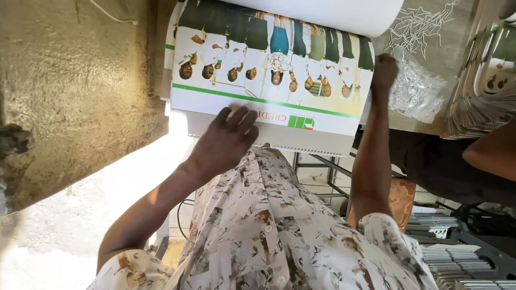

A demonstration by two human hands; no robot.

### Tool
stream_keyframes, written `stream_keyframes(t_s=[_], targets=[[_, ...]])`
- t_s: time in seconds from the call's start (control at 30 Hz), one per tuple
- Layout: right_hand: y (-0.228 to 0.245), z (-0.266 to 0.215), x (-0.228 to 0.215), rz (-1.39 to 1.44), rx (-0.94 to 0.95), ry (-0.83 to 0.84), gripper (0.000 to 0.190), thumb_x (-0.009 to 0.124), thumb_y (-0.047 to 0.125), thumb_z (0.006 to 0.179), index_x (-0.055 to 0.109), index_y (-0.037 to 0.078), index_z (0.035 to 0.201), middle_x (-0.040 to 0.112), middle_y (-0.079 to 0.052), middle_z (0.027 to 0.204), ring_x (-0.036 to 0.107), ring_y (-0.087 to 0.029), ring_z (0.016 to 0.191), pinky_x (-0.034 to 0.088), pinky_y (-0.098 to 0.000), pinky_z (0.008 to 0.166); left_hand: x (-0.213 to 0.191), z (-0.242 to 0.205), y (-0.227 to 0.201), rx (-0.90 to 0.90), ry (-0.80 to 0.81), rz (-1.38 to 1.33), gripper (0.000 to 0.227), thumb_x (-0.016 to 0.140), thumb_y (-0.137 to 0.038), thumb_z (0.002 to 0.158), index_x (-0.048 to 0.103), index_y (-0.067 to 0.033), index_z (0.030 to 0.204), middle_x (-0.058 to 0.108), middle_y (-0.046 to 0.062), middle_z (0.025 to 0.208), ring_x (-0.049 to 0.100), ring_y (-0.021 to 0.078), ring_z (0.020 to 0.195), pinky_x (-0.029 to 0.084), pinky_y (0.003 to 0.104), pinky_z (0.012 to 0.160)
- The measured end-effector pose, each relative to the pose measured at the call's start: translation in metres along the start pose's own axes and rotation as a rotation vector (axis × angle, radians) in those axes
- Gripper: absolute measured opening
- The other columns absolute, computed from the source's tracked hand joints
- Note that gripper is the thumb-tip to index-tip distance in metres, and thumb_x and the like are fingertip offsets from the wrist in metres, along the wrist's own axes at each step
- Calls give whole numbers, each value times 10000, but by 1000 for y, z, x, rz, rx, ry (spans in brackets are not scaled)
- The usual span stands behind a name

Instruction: The person inserts metal spiral binding wires into the punched holes of a stack of calendar pages. They use their hands to twist and secure the wire ends to fasten the pages together, repeating the process for multiple calendars.

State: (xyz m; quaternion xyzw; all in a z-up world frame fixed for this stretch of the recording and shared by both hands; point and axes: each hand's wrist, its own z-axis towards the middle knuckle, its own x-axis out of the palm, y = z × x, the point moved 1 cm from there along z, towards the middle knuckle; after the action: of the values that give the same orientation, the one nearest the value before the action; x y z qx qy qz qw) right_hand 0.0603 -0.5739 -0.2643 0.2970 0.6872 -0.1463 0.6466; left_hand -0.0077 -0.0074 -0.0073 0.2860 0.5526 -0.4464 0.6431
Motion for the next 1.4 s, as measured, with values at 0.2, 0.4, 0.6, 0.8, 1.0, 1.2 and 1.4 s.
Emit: stream_keyframes(t_s=[0.2,0.4,0.6,0.8,1.0,1.2,1.4], targets=[[100,-191,-209,1328,-94,-73,67,558,32,964,544,94,985,465,-35,756,624,-153,747,729,-424,796,-11,-3,-4,173,-29,142,176,738,-47,871,788,-71,1038,747,156,1016,727,335,1013,603,441,842],[171,-281,-216,509,-691,23,169,702,-101,968,775,-12,1091,728,-207,963,714,-419,917,575,-505,798,-19,-1,-4,181,-349,155,110,699,-25,904,769,-90,959,723,88,886,737,252,834,594,356,773],[196,-330,-212,536,-795,-2,110,718,-60,1008,784,12,1057,627,-185,845,640,-414,870,556,-571,888,-6,-3,-12,19,-434,-3,39,723,-108,947,723,-139,924,649,21,855,661,193,824,579,324,761],[208,-359,-216,624,-803,-48,120,682,-95,998,730,12,1026,576,-127,879,590,-373,955,499,-588,996,10,5,-16,-32,-520,-3,164,691,-25,888,695,-146,778,546,11,800,547,192,705,533,324,684],[189,-364,-207,625,-784,-29,73,720,-10,1005,725,60,1026,639,-97,913,614,-352,975,402,-601,1137,11,7,-17,-74,-529,-49,136,708,-56,856,700,-147,755,552,-12,799,560,174,706,519,312,648],[193,-366,-201,683,-743,19,41,715,34,1011,716,74,1016,658,-96,909,617,-348,981,349,-615,1177,13,7,-16,-52,-548,-43,106,715,-68,821,679,-143,757,526,-9,805,566,179,707,524,312,659],[207,-367,-198,722,-742,69,41,700,49,998,730,73,986,601,-74,825,574,-296,946,317,-614,1175,9,6,-16,-41,-557,-42,102,720,-68,840,685,-140,778,534,-1,809,599,183,713,544,310,671]])
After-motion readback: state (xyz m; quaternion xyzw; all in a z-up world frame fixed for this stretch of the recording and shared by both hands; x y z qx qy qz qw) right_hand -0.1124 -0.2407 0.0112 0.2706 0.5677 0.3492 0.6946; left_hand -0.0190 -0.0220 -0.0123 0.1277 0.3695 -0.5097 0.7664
